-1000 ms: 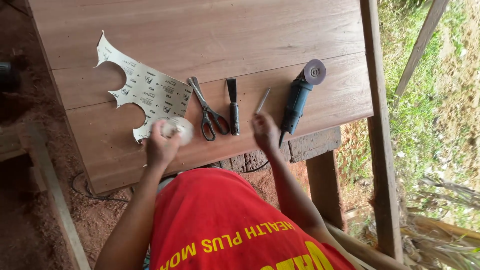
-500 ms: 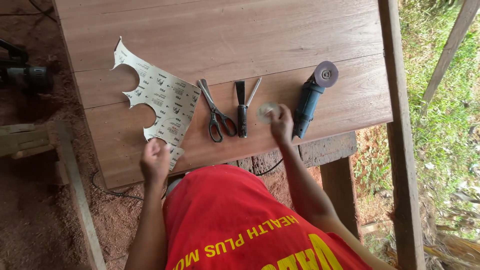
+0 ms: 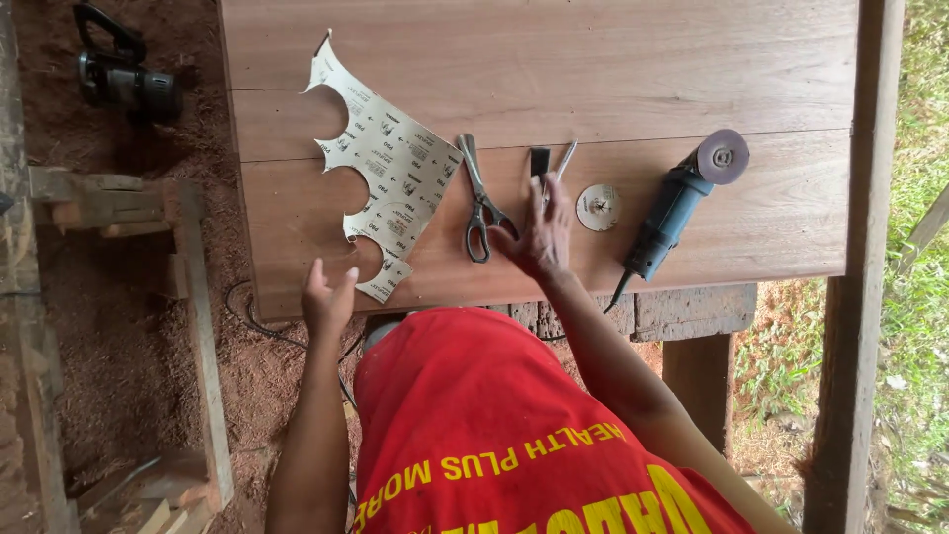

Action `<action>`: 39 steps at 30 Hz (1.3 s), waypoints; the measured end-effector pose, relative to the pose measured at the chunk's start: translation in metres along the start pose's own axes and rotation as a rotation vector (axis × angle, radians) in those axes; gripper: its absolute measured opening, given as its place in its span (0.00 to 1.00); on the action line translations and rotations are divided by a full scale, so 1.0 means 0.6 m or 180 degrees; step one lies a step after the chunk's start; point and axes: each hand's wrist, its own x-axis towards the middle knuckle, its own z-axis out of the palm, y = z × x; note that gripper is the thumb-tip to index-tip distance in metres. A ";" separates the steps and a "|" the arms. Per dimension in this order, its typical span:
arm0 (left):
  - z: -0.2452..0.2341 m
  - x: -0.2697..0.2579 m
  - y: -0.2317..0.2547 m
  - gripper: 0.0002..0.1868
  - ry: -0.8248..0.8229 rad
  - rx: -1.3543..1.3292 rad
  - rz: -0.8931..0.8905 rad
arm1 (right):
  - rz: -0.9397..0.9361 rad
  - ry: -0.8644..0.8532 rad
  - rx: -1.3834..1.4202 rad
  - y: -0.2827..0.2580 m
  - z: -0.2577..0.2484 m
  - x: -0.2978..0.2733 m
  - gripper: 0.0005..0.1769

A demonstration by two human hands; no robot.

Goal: Using scissors to cut a circular piece of sandpaper out of a larger sheet to fit a sanding tool.

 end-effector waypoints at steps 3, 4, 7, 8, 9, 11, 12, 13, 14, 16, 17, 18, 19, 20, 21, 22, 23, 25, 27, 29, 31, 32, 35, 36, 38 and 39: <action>0.032 0.037 0.011 0.43 -0.0079 -0.0004 0.0276 | -0.0291 -0.0795 0.0183 -0.009 0.056 -0.031 0.45; 0.043 0.048 0.009 0.43 -0.0041 0.0007 0.0449 | -0.0270 -0.1639 0.0235 -0.013 0.077 -0.045 0.36; 0.035 0.047 0.078 0.34 -0.0114 -0.0078 0.0236 | 0.0092 -0.1771 0.0039 -0.080 0.047 -0.030 0.38; 0.045 0.062 0.073 0.34 -0.0084 -0.0086 0.0224 | 0.0062 -0.1769 0.0055 -0.084 0.054 -0.031 0.38; 0.059 0.073 0.068 0.32 0.0014 -0.0206 0.0214 | 0.0165 -0.1668 -0.0092 -0.085 0.059 -0.037 0.35; 0.078 0.092 0.062 0.29 0.0122 -0.0328 0.0203 | 0.0262 -0.1565 -0.0233 -0.089 0.058 -0.038 0.32; 0.084 0.099 0.061 0.24 0.0242 -0.0489 0.0205 | 0.0499 -0.1645 -0.0186 -0.090 0.053 -0.033 0.34; 0.090 0.103 0.057 0.20 0.0358 -0.0645 0.0196 | 0.0740 -0.1737 -0.0136 -0.092 0.047 -0.031 0.36; 0.093 0.102 0.051 0.20 0.0361 -0.0641 0.0185 | 0.0736 -0.1748 -0.0131 -0.091 0.048 -0.031 0.36; 0.097 0.111 0.047 0.13 0.0211 -0.1959 0.0743 | 0.0787 -0.1834 -0.0087 -0.089 0.053 -0.023 0.41; 0.075 0.092 0.067 0.13 0.0206 -0.1941 0.0729 | 0.0800 -0.1852 -0.0077 -0.095 0.048 -0.025 0.41; 0.053 0.073 0.087 0.10 -0.0261 -0.2711 0.0270 | 0.0905 -0.1950 -0.0010 -0.101 0.044 -0.027 0.43; 0.029 0.061 0.112 0.07 -0.0702 -0.3487 -0.0188 | 0.0974 -0.2027 0.0067 -0.107 0.044 -0.019 0.44; 0.024 0.061 0.116 0.07 -0.0672 -0.3490 -0.0179 | 0.0950 -0.2024 0.0086 -0.108 0.050 -0.020 0.44; 0.019 0.060 0.119 0.05 -0.0838 -0.3718 -0.0302 | 0.0995 -0.1944 0.0063 -0.110 0.055 -0.024 0.44; 0.014 0.059 0.122 0.04 -0.1005 -0.3944 -0.0427 | 0.1040 -0.1862 0.0041 -0.111 0.061 -0.027 0.45; 0.026 0.070 0.105 0.04 -0.0998 -0.3943 -0.0424 | 0.1036 -0.1862 0.0047 -0.116 0.055 -0.025 0.45; 0.051 0.096 0.075 0.06 -0.1025 -0.3699 -0.0571 | 0.1164 -0.1611 0.0218 -0.124 0.045 -0.016 0.39; 0.085 0.125 0.033 0.07 -0.1354 -0.4042 -0.0705 | 0.1509 -0.1707 0.0725 -0.124 0.029 -0.014 0.44; 0.104 0.132 0.012 0.07 -0.1703 -0.4379 -0.0837 | 0.1856 -0.1792 0.1227 -0.105 0.038 -0.031 0.48; 0.110 0.121 0.016 0.08 -0.1856 -0.4554 -0.0951 | 0.3476 -0.1351 0.4112 -0.064 0.071 -0.066 0.34; 0.100 0.104 0.033 0.08 -0.1868 -0.4560 -0.0947 | 0.3471 -0.1342 0.4104 -0.067 0.050 -0.062 0.34; 0.070 0.062 0.088 0.09 -0.1581 -0.3826 -0.0569 | 0.4755 -0.1371 0.6602 -0.073 0.002 -0.048 0.19; 0.061 0.052 0.108 0.09 -0.1325 -0.3458 -0.0366 | 0.4309 -0.1560 0.6951 -0.073 -0.007 -0.045 0.20; 0.056 0.039 0.129 0.09 -0.1073 -0.3095 -0.0176 | 0.3849 -0.1750 0.7261 -0.062 -0.008 -0.056 0.20; 0.059 0.042 0.137 0.10 -0.0974 -0.3244 0.0002 | 0.3769 -0.1822 0.6991 -0.052 0.003 -0.062 0.19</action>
